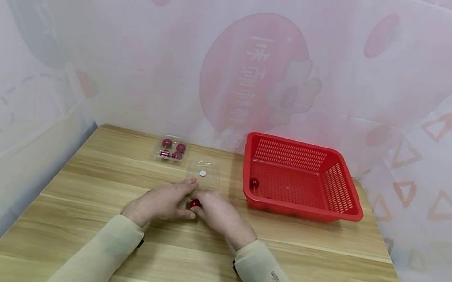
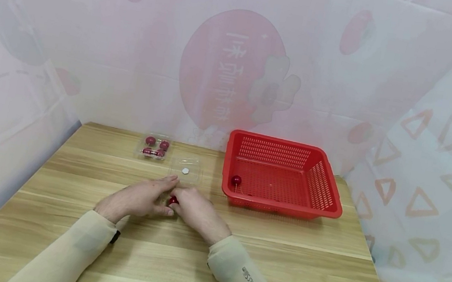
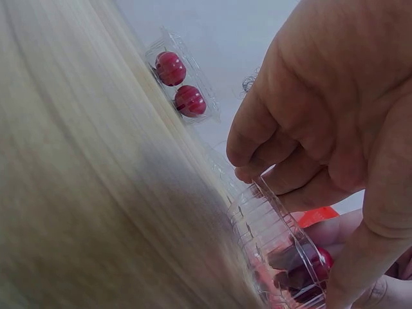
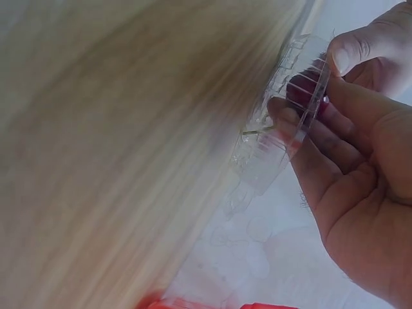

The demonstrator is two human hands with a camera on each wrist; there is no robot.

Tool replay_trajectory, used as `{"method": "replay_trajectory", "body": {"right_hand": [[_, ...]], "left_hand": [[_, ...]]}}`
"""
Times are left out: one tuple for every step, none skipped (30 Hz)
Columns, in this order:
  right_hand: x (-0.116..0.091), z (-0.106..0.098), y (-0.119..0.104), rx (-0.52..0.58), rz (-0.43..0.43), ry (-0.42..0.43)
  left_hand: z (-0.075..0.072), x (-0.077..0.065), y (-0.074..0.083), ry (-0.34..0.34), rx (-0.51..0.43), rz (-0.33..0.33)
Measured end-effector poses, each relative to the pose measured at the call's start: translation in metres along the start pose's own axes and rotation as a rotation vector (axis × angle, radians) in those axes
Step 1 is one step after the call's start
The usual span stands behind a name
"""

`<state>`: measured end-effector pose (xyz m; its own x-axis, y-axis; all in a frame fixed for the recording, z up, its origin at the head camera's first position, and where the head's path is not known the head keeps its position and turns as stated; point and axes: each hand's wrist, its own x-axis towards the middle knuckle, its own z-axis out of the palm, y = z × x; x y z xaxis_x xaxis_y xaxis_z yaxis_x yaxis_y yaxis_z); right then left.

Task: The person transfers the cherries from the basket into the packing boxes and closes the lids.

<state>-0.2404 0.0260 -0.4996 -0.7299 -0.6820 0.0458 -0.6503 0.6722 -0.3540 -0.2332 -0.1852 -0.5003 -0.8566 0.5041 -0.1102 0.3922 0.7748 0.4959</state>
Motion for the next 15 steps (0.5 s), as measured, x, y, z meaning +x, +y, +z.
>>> {"method": "replay_trajectory", "body": {"right_hand": [[0.0,0.0,-0.001,-0.002,-0.001,0.002],[0.0,0.0,-0.001,-0.004,0.0,0.002],[0.0,0.0,-0.002,-0.005,0.002,0.0],[0.0,-0.001,-0.002,-0.005,0.004,0.0],[0.0,-0.002,-0.003,-0.006,0.005,0.0],[-0.001,-0.003,-0.003,-0.006,0.008,-0.002],[-0.001,-0.005,-0.004,0.0,0.013,-0.006],[-0.002,-0.007,-0.005,0.0,0.016,-0.008],[-0.003,-0.009,-0.005,0.0,0.018,-0.007],[-0.004,-0.012,-0.006,0.002,0.018,-0.006],[-0.005,-0.015,-0.007,0.0,0.02,-0.002],[-0.006,-0.019,-0.007,0.004,0.023,0.002],[-0.007,-0.022,-0.008,0.003,0.026,0.01],[-0.009,-0.026,-0.009,0.0,0.034,0.017],[-0.01,-0.03,-0.009,0.005,0.043,0.024]], "left_hand": [[0.0,0.0,0.0,0.0,-0.001,0.0],[0.0,0.0,0.0,0.0,-0.003,0.0],[0.0,0.001,0.0,0.0,-0.003,0.0],[0.0,0.001,0.0,0.001,-0.005,0.001],[0.0,0.001,0.0,0.001,-0.006,0.003],[0.0,0.001,-0.001,0.002,-0.007,0.004],[0.001,0.001,-0.001,0.004,-0.007,0.006],[0.001,0.001,0.0,0.005,-0.006,0.007],[0.001,0.0,0.0,0.007,-0.005,0.008],[0.001,0.0,0.0,0.009,-0.005,0.009],[0.001,0.0,0.0,0.011,-0.004,0.011],[0.001,0.0,-0.001,0.013,-0.005,0.012],[0.001,0.0,-0.001,0.015,-0.008,0.013],[0.001,0.001,-0.001,0.018,-0.01,0.015],[0.001,0.001,-0.001,0.019,-0.012,0.015]]}}
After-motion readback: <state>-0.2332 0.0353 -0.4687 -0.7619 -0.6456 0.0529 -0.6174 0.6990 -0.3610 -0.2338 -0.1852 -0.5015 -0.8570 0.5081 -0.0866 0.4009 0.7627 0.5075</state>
